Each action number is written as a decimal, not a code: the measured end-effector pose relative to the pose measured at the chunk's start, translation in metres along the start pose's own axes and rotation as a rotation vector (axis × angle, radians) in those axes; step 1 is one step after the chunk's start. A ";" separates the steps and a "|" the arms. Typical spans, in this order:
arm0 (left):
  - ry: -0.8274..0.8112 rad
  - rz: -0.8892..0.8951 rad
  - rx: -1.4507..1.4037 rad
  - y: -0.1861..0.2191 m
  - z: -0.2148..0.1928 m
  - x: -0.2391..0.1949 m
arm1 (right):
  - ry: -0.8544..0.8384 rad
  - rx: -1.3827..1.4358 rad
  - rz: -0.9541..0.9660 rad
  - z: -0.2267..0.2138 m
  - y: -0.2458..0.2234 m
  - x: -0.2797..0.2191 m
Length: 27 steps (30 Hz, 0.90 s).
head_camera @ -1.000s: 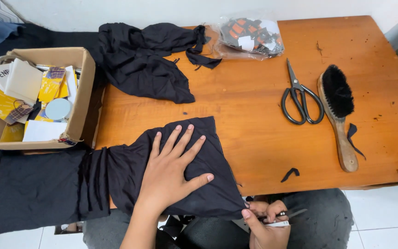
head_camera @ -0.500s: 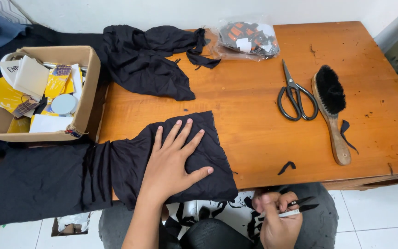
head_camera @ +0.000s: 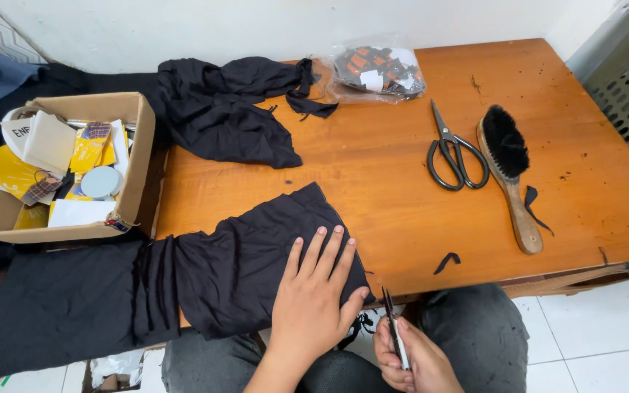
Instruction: The person cuts a piece of black fabric using small scissors, then folds and smooths the fabric on a wooden table. The person also handles a larger piece of black fabric, folding it and placing it on the table.
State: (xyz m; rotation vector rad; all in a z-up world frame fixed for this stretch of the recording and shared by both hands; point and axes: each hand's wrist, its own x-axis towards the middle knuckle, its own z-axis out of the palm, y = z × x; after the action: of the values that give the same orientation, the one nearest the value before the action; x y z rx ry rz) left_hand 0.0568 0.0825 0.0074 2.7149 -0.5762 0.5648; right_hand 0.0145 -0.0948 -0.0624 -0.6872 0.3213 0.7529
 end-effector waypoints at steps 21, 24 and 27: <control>0.212 0.311 -0.261 -0.010 0.000 -0.013 | 0.344 -0.364 0.134 0.065 -0.035 -0.022; 0.261 0.336 -0.353 -0.011 0.003 -0.015 | 0.335 -0.397 0.099 0.069 -0.036 -0.024; 0.282 0.341 -0.398 -0.011 0.001 -0.015 | 0.301 -0.379 0.070 0.060 -0.031 -0.022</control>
State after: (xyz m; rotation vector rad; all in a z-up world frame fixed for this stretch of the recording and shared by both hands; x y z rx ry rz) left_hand 0.0497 0.0969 -0.0018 2.1318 -0.9655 0.8028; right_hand 0.0235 -0.0820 0.0070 -1.1572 0.4845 0.7854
